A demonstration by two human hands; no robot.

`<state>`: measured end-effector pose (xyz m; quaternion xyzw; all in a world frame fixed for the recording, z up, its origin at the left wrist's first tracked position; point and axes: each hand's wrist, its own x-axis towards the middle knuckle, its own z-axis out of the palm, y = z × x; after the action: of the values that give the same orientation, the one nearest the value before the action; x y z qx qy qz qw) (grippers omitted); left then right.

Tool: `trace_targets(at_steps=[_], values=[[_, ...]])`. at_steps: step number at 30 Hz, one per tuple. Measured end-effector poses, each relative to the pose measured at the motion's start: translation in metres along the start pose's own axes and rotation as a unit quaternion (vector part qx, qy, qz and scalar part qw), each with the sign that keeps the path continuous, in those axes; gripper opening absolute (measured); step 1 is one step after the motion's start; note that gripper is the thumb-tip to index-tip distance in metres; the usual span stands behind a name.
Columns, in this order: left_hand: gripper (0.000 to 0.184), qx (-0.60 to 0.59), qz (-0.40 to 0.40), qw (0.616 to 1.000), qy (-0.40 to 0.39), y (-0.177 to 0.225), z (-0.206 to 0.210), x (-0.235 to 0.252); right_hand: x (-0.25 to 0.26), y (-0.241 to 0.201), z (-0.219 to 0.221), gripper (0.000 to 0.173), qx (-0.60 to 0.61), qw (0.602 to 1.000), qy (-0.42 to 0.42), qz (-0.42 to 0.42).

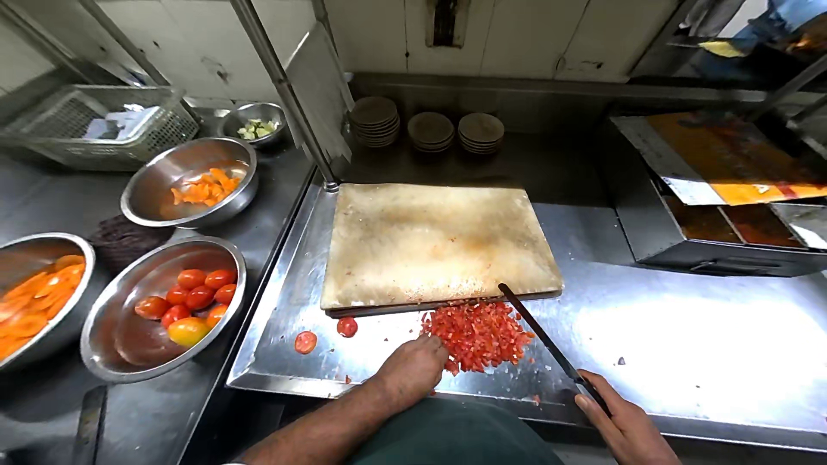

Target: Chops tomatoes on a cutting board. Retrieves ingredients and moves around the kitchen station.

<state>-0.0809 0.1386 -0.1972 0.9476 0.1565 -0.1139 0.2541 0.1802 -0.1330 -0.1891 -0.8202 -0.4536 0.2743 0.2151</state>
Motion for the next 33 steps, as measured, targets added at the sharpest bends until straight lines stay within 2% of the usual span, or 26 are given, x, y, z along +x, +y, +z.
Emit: trace_targets(at_steps=[3,5,9,13,15,17,20,25,28,33], values=[[0.033,-0.034,-0.046,0.997,-0.053,0.003,-0.01,0.001,0.0,-0.002,0.0,0.047,0.003,1.0,0.002,0.006],[0.031,-0.082,-0.063,0.993,-0.053,0.0,-0.014,0.0,0.0,-0.003,-0.001,0.048,0.005,1.0,0.003,0.01],[0.026,-0.189,-0.074,0.979,-0.003,-0.006,-0.025,-0.002,0.001,-0.002,-0.001,0.047,0.011,1.0,0.003,0.011],[0.028,-0.221,-0.082,0.971,0.046,0.002,-0.058,0.019,0.002,-0.002,-0.001,0.046,0.015,1.0,0.003,0.012],[0.027,-0.222,-0.091,0.965,0.106,0.004,-0.07,0.04,0.003,-0.003,-0.002,0.046,0.018,1.0,-0.004,0.018],[0.024,-0.174,-0.105,0.969,0.139,0.003,-0.076,0.063,0.004,-0.004,-0.003,0.046,0.03,0.999,-0.015,0.021],[0.028,-0.091,-0.142,0.979,0.114,0.002,-0.081,0.085,0.004,-0.011,-0.001,0.046,0.08,0.996,-0.02,0.03],[0.03,-0.111,-0.125,0.976,0.137,-0.006,-0.08,0.081,0.014,-0.058,0.001,0.047,0.123,0.99,-0.036,0.057],[0.028,-0.09,-0.115,0.981,0.129,-0.005,-0.08,0.082,0.032,-0.086,0.001,0.047,0.069,0.994,-0.055,0.065],[0.03,-0.063,-0.088,0.988,0.115,-0.004,-0.077,0.087,0.065,-0.122,-0.003,0.046,-0.11,0.983,-0.12,0.082]])
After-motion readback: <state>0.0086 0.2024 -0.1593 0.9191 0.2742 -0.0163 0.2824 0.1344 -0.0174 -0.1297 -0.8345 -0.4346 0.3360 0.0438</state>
